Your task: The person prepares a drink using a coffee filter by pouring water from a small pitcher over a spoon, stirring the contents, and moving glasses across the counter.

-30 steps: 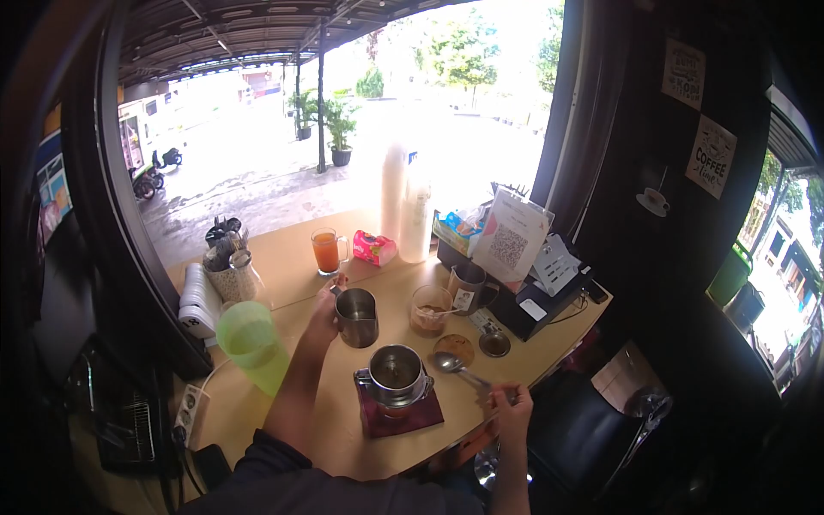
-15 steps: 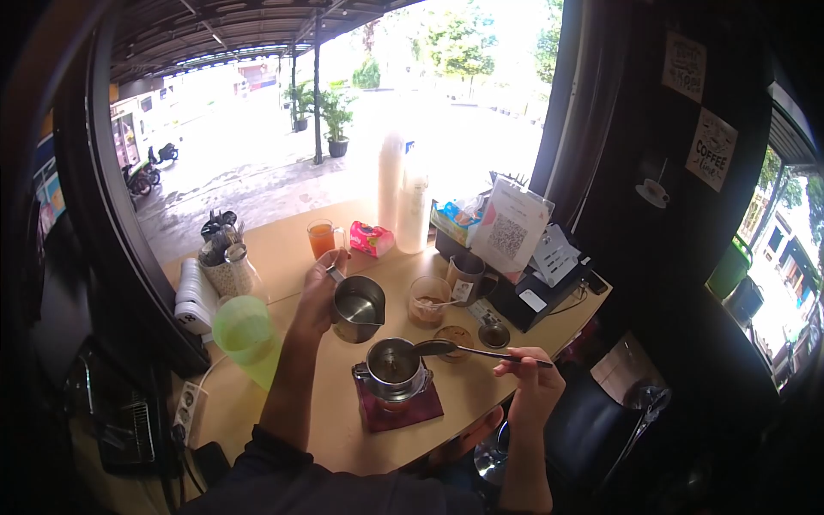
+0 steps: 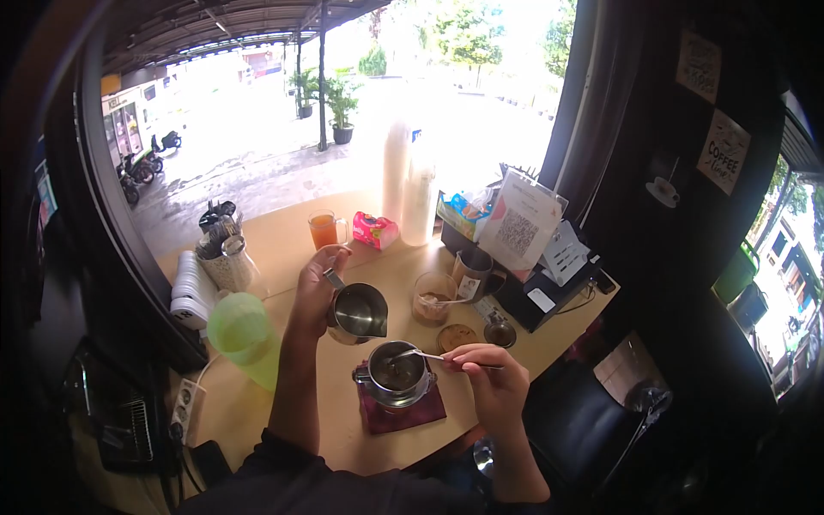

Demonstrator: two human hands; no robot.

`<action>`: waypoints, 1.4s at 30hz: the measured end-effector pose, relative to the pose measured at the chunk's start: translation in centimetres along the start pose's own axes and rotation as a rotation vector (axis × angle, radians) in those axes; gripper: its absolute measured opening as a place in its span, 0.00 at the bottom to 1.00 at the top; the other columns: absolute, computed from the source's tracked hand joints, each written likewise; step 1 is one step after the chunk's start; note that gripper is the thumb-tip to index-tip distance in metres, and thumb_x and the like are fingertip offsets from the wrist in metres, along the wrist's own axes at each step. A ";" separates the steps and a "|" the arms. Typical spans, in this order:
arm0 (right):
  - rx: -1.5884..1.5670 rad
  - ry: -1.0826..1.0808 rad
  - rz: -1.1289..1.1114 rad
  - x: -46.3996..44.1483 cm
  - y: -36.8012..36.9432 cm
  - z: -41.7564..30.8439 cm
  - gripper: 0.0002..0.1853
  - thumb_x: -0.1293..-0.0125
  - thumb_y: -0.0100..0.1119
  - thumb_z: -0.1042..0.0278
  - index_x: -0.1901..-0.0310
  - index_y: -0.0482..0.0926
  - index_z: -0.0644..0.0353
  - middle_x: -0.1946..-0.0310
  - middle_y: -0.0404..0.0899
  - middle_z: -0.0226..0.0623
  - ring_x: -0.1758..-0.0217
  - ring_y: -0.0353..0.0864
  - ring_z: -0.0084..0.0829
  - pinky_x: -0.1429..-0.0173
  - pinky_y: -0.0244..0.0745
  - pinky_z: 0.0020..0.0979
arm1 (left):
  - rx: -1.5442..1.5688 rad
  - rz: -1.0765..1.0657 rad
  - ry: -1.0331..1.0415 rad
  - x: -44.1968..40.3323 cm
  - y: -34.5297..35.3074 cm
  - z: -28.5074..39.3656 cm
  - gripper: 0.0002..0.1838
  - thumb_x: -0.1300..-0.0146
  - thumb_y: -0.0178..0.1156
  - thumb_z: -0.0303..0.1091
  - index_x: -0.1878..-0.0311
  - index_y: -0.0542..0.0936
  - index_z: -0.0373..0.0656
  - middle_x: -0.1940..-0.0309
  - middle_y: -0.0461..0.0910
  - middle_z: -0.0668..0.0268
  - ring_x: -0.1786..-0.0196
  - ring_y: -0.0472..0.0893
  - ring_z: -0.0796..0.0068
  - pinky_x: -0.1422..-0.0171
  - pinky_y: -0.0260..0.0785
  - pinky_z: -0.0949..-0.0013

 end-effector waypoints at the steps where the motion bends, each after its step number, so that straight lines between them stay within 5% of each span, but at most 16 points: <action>1: 0.001 0.005 0.000 0.0 0.2 0.1 0.04 0.32 0.56 0.80 0.59 0.75 0.72 0.62 0.82 0.50 0.57 0.84 0.36 0.51 0.81 0.33 | -0.009 0.003 0.016 0.1 0.3 0.0 0.11 0.31 0.61 0.40 0.54 0.77 0.44 0.71 0.76 0.77 0.79 0.64 0.95 0.78 0.54 0.84; 3: 0.051 0.001 -0.005 0.0 0.7 0.4 0.09 0.28 0.55 0.70 0.59 0.72 0.69 0.63 0.81 0.51 0.59 0.84 0.36 0.53 0.84 0.36 | -0.019 0.004 0.030 0.3 0.6 0.5 0.10 0.31 0.61 0.40 0.53 0.77 0.45 0.72 0.75 0.77 0.79 0.63 0.94 0.77 0.54 0.84; 9: 0.007 0.000 -0.046 -0.1 1.6 0.6 0.03 0.31 0.53 0.82 0.57 0.72 0.71 0.61 0.82 0.51 0.56 0.84 0.34 0.48 0.80 0.32 | -0.115 -0.045 -0.044 1.1 1.2 1.8 0.09 0.30 0.60 0.37 0.53 0.77 0.45 0.73 0.74 0.77 0.78 0.63 0.94 0.76 0.54 0.84; 30: 0.048 -0.091 -0.050 0.2 1.9 0.9 0.04 0.29 0.53 0.77 0.58 0.70 0.70 0.63 0.82 0.51 0.62 0.82 0.31 0.55 0.79 0.30 | -0.225 -0.124 0.061 2.2 1.9 3.9 0.11 0.30 0.59 0.37 0.50 0.76 0.43 0.81 0.62 0.82 0.79 0.57 0.94 0.76 0.46 0.82; 36: 0.061 -0.051 -0.082 0.2 2.5 1.3 0.04 0.29 0.52 0.77 0.58 0.70 0.70 0.63 0.81 0.52 0.62 0.82 0.31 0.55 0.79 0.30 | -0.261 -0.087 0.148 2.7 2.5 4.4 0.09 0.35 0.62 0.24 0.52 0.78 0.41 0.83 0.54 0.81 0.79 0.52 0.92 0.76 0.45 0.78; 42: 0.052 -0.056 -0.076 0.3 2.7 1.4 0.04 0.28 0.51 0.76 0.58 0.69 0.69 0.64 0.81 0.52 0.63 0.82 0.30 0.57 0.79 0.29 | -0.279 -0.105 0.200 3.1 3.1 4.9 0.11 0.36 0.59 0.19 0.52 0.77 0.39 0.83 0.51 0.80 0.78 0.51 0.91 0.72 0.53 0.83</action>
Point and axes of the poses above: each hand's wrist, its own x-axis away from the middle knuckle, its own y-axis out of the palm, z = x × y, the point moved 6 cm from there along -x, towards the middle knuckle
